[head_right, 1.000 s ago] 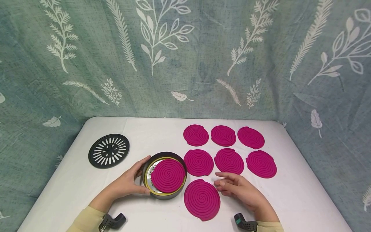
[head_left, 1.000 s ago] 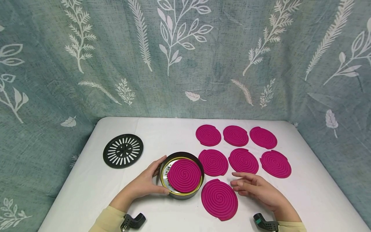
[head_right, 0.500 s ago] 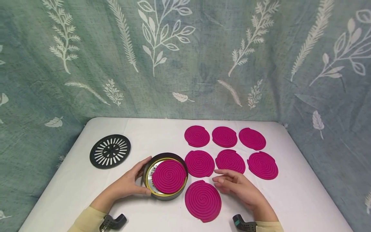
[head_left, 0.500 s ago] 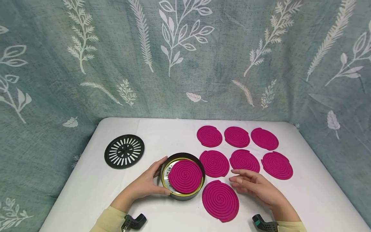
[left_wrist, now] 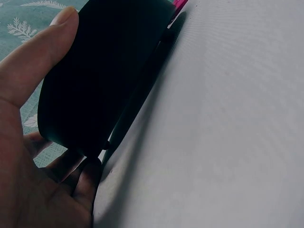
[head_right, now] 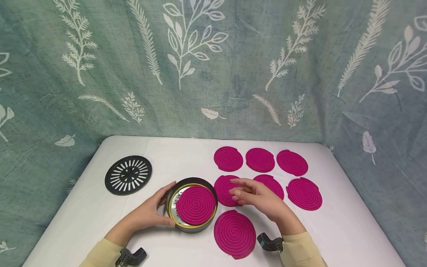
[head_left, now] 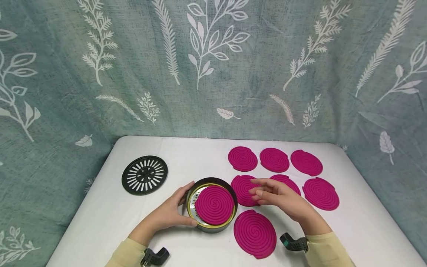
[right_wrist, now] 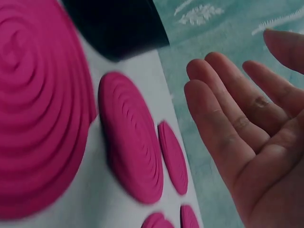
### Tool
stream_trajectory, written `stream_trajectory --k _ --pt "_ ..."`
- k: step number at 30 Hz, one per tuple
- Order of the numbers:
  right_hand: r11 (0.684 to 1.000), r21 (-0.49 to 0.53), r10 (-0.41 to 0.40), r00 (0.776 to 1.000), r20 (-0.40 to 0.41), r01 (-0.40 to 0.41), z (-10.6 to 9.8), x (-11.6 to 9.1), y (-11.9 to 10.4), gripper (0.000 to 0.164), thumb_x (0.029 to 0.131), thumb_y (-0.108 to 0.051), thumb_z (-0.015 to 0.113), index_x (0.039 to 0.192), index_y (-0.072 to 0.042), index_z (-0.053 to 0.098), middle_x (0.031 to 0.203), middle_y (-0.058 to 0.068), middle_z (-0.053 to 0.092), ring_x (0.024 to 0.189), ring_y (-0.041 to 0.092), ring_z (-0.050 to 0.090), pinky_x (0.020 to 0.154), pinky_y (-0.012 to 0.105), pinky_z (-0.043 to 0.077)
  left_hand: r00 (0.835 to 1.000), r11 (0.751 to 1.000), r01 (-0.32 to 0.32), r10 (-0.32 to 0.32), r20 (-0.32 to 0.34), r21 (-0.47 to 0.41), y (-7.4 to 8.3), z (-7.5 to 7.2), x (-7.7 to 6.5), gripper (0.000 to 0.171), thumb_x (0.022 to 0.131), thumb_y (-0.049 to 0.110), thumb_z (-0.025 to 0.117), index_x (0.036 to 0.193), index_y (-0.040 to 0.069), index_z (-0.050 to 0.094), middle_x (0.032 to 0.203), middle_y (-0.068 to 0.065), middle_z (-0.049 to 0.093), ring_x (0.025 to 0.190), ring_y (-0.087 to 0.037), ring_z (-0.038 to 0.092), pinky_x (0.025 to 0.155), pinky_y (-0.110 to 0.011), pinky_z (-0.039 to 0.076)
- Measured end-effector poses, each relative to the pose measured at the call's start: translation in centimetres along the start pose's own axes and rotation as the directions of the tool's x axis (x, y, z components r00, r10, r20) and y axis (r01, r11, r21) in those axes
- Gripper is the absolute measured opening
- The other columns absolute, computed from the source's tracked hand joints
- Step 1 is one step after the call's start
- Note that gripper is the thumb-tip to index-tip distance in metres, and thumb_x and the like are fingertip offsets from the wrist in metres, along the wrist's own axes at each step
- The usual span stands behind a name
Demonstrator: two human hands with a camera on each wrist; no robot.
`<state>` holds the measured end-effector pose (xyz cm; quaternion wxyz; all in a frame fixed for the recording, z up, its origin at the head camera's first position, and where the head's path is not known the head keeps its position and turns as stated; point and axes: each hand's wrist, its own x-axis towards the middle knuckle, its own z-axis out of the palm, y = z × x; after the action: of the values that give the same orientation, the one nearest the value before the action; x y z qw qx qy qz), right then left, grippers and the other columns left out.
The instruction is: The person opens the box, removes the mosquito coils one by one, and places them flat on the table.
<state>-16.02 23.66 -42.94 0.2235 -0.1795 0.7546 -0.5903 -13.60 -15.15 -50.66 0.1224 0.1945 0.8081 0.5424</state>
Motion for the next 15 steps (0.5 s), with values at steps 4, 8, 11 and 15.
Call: stream_trajectory --k 4,8,11,15 --pt "1.000 -0.022 -0.014 1.000 0.023 0.014 1.0 1.5 -1.1 0.052 0.100 -0.022 0.062 0.144 0.000 0.047 0.130 0.020 0.060 0.117 0.031 0.061 0.094 0.042 0.055 1.000 1.000 0.003 -0.003 -0.006 0.001 0.0 -0.1 0.0 0.120 0.062 0.041 0.094 0.158 0.025 0.024 0.158 0.005 0.027 0.143 -0.017 0.030 0.117 -0.036 0.029" --pt "0.999 -0.028 -0.041 0.998 0.053 0.043 2.2 3.1 -1.8 0.052 0.099 -0.023 0.062 0.142 0.002 0.047 0.132 0.023 0.058 0.119 0.035 0.059 0.096 0.044 0.054 1.000 1.000 0.004 -0.004 -0.007 -0.004 0.1 0.0 -0.1 0.119 0.062 0.040 0.094 0.158 0.026 0.024 0.158 0.005 0.027 0.143 -0.016 0.029 0.117 -0.035 0.029" --pt "0.998 -0.042 -0.052 0.996 0.078 0.055 3.0 4.2 -2.2 0.049 0.099 -0.023 0.062 0.141 0.000 0.050 0.132 0.025 0.057 0.120 0.039 0.057 0.097 0.045 0.053 1.000 1.000 0.008 -0.008 -0.008 -0.006 0.1 0.0 -0.1 0.119 0.062 0.040 0.094 0.158 0.027 0.024 0.158 0.005 0.027 0.143 -0.016 0.029 0.117 -0.035 0.028" --pt "0.988 -0.136 -0.058 0.993 0.107 0.073 4.2 5.5 -2.8 0.045 0.099 -0.026 0.062 0.139 -0.006 0.055 0.130 0.019 0.061 0.119 0.032 0.059 0.098 0.038 0.052 1.000 1.000 0.011 -0.011 -0.009 -0.014 0.6 0.1 -0.1 0.119 0.063 0.038 0.094 0.158 0.024 0.025 0.158 0.004 0.028 0.143 -0.017 0.030 0.117 -0.036 0.029"
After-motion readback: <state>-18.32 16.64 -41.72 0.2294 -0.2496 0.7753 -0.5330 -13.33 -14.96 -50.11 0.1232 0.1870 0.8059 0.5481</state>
